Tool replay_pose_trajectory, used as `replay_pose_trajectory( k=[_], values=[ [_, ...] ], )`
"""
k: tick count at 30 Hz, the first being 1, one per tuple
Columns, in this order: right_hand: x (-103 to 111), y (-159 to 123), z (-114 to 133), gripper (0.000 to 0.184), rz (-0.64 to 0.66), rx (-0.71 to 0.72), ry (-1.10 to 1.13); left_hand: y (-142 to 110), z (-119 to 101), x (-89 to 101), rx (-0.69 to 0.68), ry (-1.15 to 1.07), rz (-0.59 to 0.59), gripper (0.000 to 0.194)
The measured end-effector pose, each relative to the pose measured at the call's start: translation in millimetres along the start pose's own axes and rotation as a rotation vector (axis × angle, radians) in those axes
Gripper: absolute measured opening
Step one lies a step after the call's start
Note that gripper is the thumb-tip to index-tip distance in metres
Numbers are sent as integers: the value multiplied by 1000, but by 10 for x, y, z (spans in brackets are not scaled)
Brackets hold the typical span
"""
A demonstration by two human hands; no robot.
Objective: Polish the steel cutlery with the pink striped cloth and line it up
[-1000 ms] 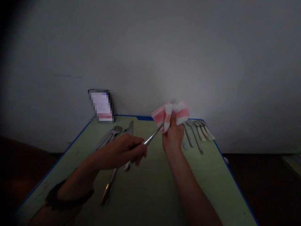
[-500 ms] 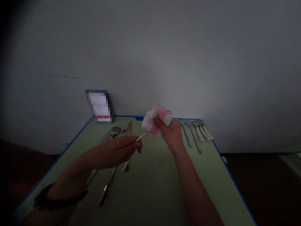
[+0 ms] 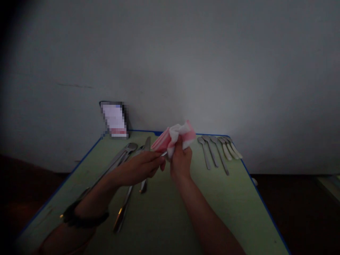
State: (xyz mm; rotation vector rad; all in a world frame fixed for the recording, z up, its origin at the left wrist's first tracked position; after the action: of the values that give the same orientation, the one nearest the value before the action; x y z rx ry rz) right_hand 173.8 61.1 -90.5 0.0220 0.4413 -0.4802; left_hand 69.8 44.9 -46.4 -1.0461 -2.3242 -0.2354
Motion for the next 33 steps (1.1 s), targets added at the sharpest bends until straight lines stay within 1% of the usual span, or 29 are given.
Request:
replay_pose_trajectory(
  k=[2,3,5,6,7,8,10,11,13,14,16,17,19,21,23,25,26,27,28,30,31,33],
  values=[
    [-8,5,-54,38,25,-61,41,30,0,-15,-12,47,-25,33],
    [-2,27,-39,36,52,-73,37,30,0,-5,-9,68,-35,33],
    [21,100,88,29,152,-33,-35,-9,1,48,10,106,-36,35],
    [15,136,180,27,253,2,-114,-45,-2,83,20,126,-22,36],
    [15,162,301,26,354,74,-223,-90,-8,120,26,145,2,37],
    [3,166,405,26,482,137,-368,-138,-20,160,23,170,25,38],
    [-10,115,520,24,762,173,-655,-230,-45,222,4,210,86,39],
    [3,72,548,25,885,146,-751,-266,-55,253,-6,234,100,39],
    [26,-24,647,31,1037,134,-843,-310,-79,312,-28,296,93,39],
    [24,-79,693,33,1092,138,-874,-321,-95,339,-39,329,76,39],
    [-6,-192,768,39,1161,176,-945,-337,-142,377,-65,381,37,38],
    [-26,-238,792,40,1171,201,-993,-346,-172,388,-81,398,19,37],
    [-61,-291,821,39,1136,253,-1094,-371,-232,403,-110,421,-10,36],
    [-94,-314,835,32,1083,300,-1148,-402,-271,422,-128,440,-35,36],
    [-132,-324,850,27,1047,350,-1112,-430,-279,456,-134,434,-62,36],
    [-166,-318,873,26,1011,402,-999,-445,-267,500,-139,386,-97,36],
    [-174,-298,889,26,966,427,-931,-446,-256,522,-140,349,-119,35],
    [-172,-265,908,24,897,447,-857,-443,-244,545,-140,308,-149,33],
    [-157,-225,929,22,800,464,-777,-435,-235,568,-139,266,-189,31],
    [-95,-145,944,14,558,478,-635,-410,-223,599,-131,185,-278,28],
    [-54,-119,936,15,426,481,-580,-393,-222,601,-125,147,-314,27],
    [15,-110,876,28,192,466,-512,-350,-232,569,-116,88,-348,28]
  ],
)
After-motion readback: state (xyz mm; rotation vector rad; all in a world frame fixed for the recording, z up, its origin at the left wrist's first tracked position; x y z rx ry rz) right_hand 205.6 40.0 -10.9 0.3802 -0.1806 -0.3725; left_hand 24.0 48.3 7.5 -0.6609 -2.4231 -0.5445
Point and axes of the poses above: each hand's wrist, its own y-axis towards the middle knuckle, its own x-axis out of the back of the hand, z = x × y, the point moved 7 cm from there along y, towards the middle knuckle, and after that the axes turned 2 degrees about -x, right-handed, at the moved point
